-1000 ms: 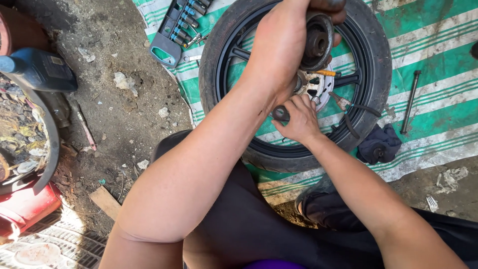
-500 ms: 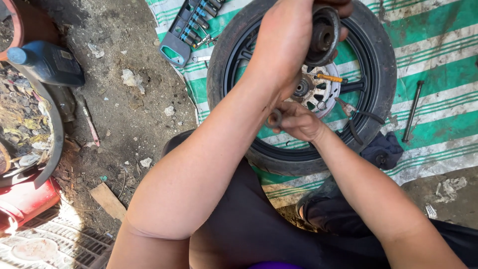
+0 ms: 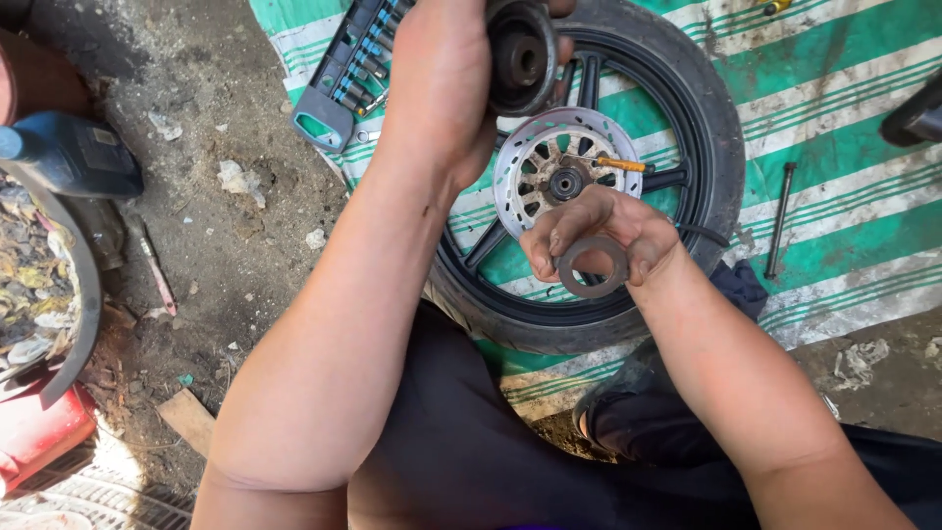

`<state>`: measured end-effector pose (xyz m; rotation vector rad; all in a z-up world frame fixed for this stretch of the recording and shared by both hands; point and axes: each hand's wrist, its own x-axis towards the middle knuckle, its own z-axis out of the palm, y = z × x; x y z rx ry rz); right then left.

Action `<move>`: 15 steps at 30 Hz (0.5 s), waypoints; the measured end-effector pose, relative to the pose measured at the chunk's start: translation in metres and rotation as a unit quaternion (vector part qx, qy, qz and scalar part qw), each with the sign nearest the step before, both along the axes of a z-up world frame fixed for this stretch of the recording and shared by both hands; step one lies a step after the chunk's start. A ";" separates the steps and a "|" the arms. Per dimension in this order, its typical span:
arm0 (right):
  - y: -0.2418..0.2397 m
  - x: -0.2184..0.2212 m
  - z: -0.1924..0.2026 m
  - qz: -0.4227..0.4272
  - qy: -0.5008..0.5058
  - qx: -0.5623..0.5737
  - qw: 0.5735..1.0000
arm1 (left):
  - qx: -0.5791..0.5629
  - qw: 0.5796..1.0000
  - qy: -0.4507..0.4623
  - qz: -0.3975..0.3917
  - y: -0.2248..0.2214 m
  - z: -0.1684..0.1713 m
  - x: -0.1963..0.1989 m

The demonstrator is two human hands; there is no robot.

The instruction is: Disassembling and cleaning the speedometer gear components from a motorcycle wheel hub using a screwdriver and pliers.

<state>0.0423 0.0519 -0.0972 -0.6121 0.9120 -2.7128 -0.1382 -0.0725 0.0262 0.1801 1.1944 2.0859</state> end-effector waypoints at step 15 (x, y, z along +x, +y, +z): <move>0.007 0.043 0.172 -0.476 0.024 0.649 0.593 | 0.173 0.961 -0.136 -0.167 0.015 -0.016 0.034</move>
